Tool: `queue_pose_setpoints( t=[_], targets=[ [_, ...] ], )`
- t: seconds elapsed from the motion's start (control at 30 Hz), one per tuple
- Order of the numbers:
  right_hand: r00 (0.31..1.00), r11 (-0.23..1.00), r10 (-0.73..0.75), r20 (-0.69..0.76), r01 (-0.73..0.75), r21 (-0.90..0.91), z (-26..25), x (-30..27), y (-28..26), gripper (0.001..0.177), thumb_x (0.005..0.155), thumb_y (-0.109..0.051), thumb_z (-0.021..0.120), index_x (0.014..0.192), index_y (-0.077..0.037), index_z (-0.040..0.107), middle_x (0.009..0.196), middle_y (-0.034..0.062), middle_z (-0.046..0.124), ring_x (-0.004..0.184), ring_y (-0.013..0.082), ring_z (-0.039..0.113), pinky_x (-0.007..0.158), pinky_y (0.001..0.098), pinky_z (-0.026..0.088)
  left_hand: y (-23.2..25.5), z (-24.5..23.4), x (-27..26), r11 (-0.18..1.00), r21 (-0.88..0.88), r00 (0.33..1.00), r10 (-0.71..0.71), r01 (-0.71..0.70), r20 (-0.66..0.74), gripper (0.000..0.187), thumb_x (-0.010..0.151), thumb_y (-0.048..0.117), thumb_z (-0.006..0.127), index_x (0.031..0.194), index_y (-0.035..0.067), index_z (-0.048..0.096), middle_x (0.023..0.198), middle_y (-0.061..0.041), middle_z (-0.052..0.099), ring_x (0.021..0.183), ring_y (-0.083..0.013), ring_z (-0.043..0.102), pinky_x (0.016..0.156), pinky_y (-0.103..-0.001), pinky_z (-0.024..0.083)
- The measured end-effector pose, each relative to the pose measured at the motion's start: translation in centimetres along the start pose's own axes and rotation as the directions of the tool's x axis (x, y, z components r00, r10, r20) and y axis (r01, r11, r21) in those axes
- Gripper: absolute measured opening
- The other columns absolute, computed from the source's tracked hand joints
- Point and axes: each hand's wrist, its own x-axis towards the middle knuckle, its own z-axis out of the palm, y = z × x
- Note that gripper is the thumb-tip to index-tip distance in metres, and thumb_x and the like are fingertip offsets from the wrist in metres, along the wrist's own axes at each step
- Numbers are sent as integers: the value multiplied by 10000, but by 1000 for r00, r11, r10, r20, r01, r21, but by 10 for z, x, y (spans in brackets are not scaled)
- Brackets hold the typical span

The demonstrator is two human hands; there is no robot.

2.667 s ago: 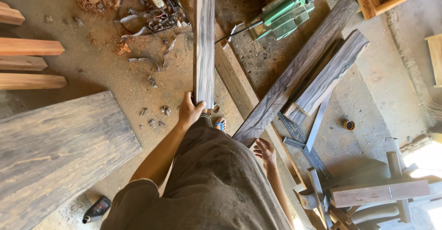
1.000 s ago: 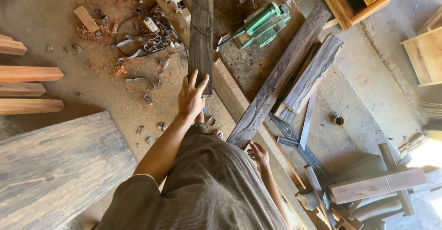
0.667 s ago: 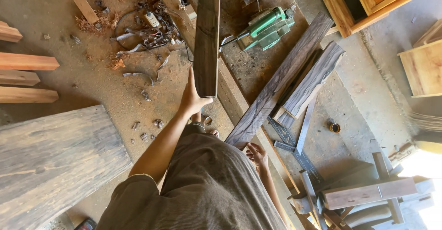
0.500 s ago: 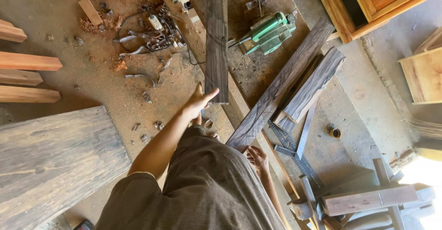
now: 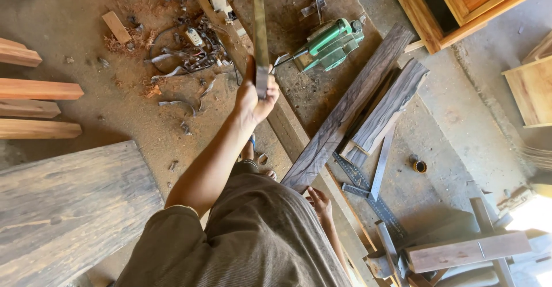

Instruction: Using a square and markings to measure and prepare wood for woodworking.

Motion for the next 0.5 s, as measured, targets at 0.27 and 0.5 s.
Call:
queue_pose_setpoints(
  t=[0.27, 0.5],
  targets=[
    [1000, 991, -18, 3, 18, -136, -4, -2, -17, 617, 825, -407, 804, 1292, -20, 689, 1006, 185, 765, 896, 257, 733, 796, 372, 587, 15, 50, 32, 995, -94, 993, 47, -37, 106, 514, 1016, 523, 537, 942, 19, 598, 693, -63, 615, 541, -146, 612, 442, -267, 510],
    [995, 984, -99, 26, 102, -144, -7, 4, -11, 629, 832, -428, 807, 1281, -3, 695, 1037, 184, 774, 922, 253, 742, 824, 365, 589, 16, 65, 41, 990, -136, 989, 41, -21, 143, 419, 1019, 475, 603, 978, 61, 650, 734, -55, 648, 586, -148, 636, 482, -259, 526]
  ],
)
